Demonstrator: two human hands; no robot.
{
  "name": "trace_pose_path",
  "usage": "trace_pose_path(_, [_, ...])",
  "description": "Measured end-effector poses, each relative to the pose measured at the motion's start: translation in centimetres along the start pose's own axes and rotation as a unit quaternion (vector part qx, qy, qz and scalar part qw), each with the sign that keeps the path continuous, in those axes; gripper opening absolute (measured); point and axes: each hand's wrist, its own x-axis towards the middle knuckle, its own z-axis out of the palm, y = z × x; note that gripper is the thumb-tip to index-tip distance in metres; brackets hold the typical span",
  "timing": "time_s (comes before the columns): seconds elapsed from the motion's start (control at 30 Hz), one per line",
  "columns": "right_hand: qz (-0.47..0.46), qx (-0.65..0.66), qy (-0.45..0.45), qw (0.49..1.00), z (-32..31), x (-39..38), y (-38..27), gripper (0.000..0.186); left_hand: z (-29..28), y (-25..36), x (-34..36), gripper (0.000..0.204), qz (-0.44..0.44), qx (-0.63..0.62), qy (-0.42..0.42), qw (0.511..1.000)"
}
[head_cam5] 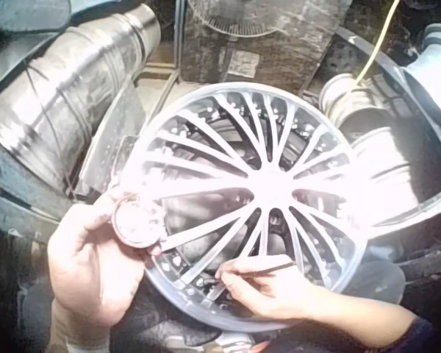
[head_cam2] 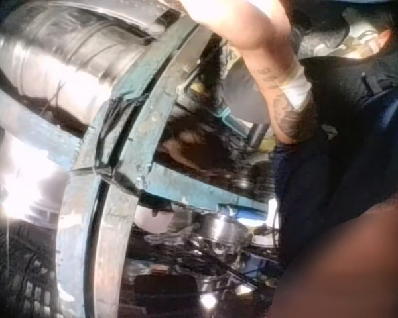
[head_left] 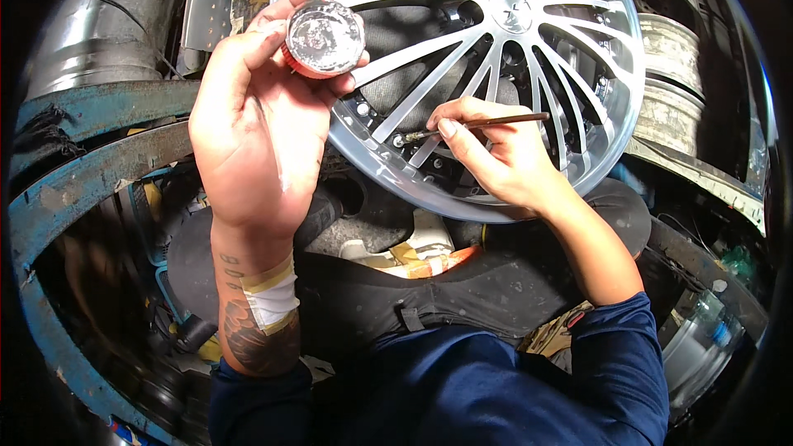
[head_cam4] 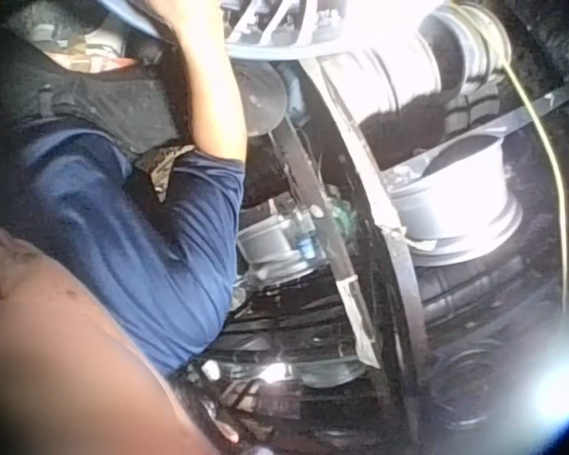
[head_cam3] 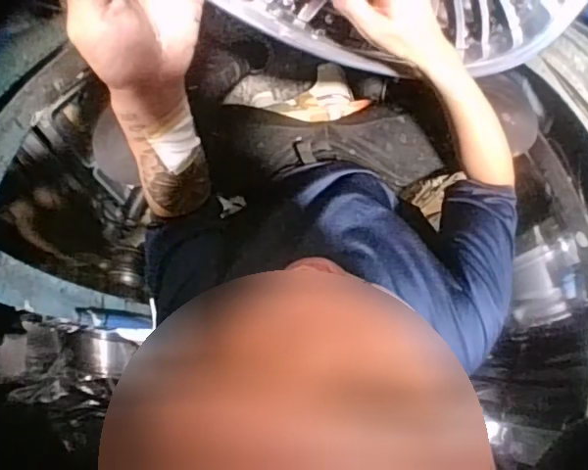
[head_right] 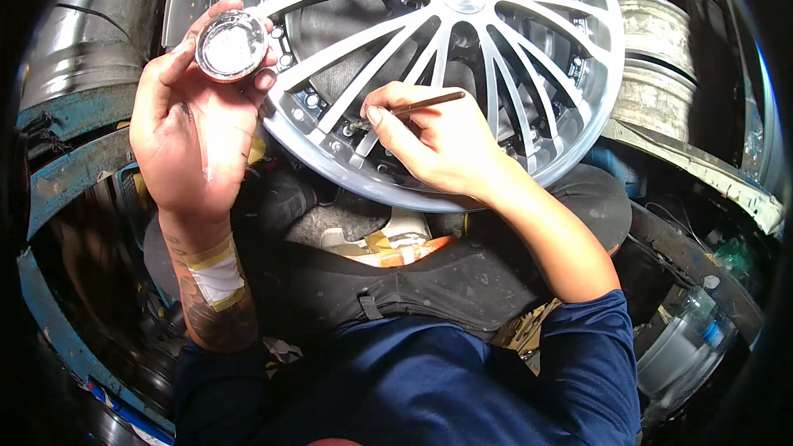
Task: The person paints the details of a chrome car rim using a fine brush and a small container of silver paint.
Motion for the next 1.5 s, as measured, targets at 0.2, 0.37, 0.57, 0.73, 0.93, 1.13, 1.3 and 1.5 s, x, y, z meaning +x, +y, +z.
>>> trace_pose_path(0.2, [-0.005, -0.003, 0.000, 1.000, 0.5, 0.0, -0.2, 0.017, 0.4, 0.0, 0.0, 0.051, -0.005, -0.001, 0.023, 1.000])
trace_pose_path(0.37, [-0.035, 0.002, 0.013, 0.999, 0.8, -0.1, 0.1, 0.014, 0.2, 0.0, -0.1, 0.050, -0.005, 0.002, 0.006, 1.000])
trace_pose_path(0.57, [-0.027, -0.017, 0.003, 0.999, 0.6, -0.1, -0.3, 0.013, 0.3, 0.0, -0.2, 0.050, -0.003, 0.026, 0.006, 1.000])
trace_pose_path(0.73, [-0.028, -0.013, 0.015, 0.999, 0.7, -0.1, -0.3, 0.013, 0.5, -0.1, -0.3, 0.051, -0.003, 0.034, 0.014, 0.999])
trace_pose_path(0.93, [-0.031, -0.011, 0.022, 0.999, 0.8, -0.1, -0.4, 0.012, 0.2, 0.0, -0.3, 0.051, -0.005, 0.030, 0.009, 0.999])
trace_pose_path(1.13, [-0.036, -0.014, 0.017, 0.999, 0.9, -0.1, -0.2, 0.012, -0.3, 0.2, -0.4, 0.051, -0.015, -0.031, -0.072, 0.997])
trace_pose_path(1.3, [-0.038, -0.007, 0.020, 0.999, 0.8, -0.1, -0.4, 0.011, -0.4, 0.2, -0.4, 0.051, -0.020, -0.024, -0.075, 0.997])
trace_pose_path(1.5, [-0.025, -0.017, 0.005, 1.000, 0.6, -0.2, -0.6, 0.011, -0.4, 0.4, -0.4, 0.052, -0.013, -0.004, -0.071, 0.997])
